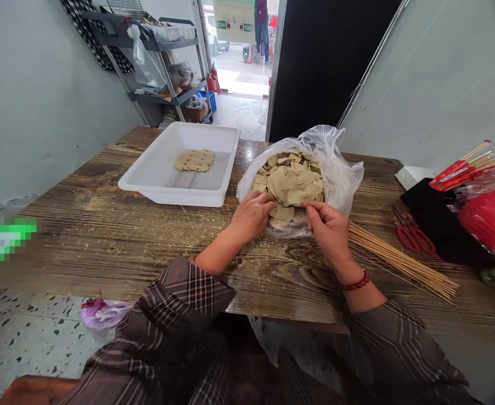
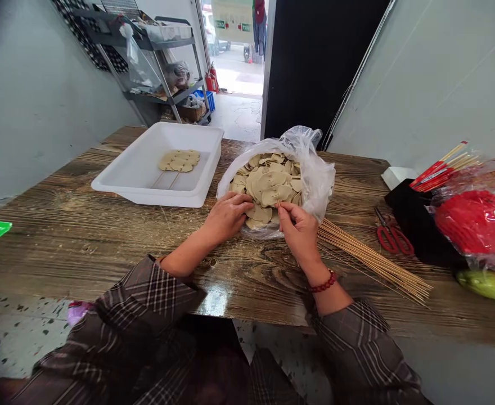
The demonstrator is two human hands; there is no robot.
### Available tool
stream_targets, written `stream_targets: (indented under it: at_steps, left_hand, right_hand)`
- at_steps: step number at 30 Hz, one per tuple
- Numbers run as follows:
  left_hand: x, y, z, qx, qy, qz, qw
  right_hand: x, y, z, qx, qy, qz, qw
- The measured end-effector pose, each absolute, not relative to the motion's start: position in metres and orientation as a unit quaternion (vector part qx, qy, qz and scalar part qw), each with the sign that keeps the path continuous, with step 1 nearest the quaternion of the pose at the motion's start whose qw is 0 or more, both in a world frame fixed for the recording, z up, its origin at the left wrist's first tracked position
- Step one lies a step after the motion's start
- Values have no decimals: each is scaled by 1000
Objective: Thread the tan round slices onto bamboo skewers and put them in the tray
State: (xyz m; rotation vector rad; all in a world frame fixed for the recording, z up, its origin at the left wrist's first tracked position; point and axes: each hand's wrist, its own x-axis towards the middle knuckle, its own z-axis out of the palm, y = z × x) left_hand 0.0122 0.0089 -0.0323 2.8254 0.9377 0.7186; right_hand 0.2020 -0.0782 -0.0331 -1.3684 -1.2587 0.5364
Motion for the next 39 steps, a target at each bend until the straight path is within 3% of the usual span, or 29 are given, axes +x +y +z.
stream_targets:
  at_steps: [9,12,18,22,33,39]
  left_hand:
    - [14,11,-35,907,303,278,91]
    - [15,11,-34,855,324,355,196]
    - [13,10,-22,619,352,463,527]
    - [10,11,-18,502,314,478,649]
    - [6,15,-16,412,310,503,693]
    - [6,16,-17,445,345,531,633]
  right_hand:
    - [199,-78,-35,-579,-555,227,553]
    - [200,-78,-35,-578,-554,229,554]
    - [200,-78,-37,-578,-552,234,554]
    - [199,-80,-38,-579,-550,234,554]
    - [198,-84,-36,-573,-516,283,571]
    - [194,-89,-30,-548,-556,324,534]
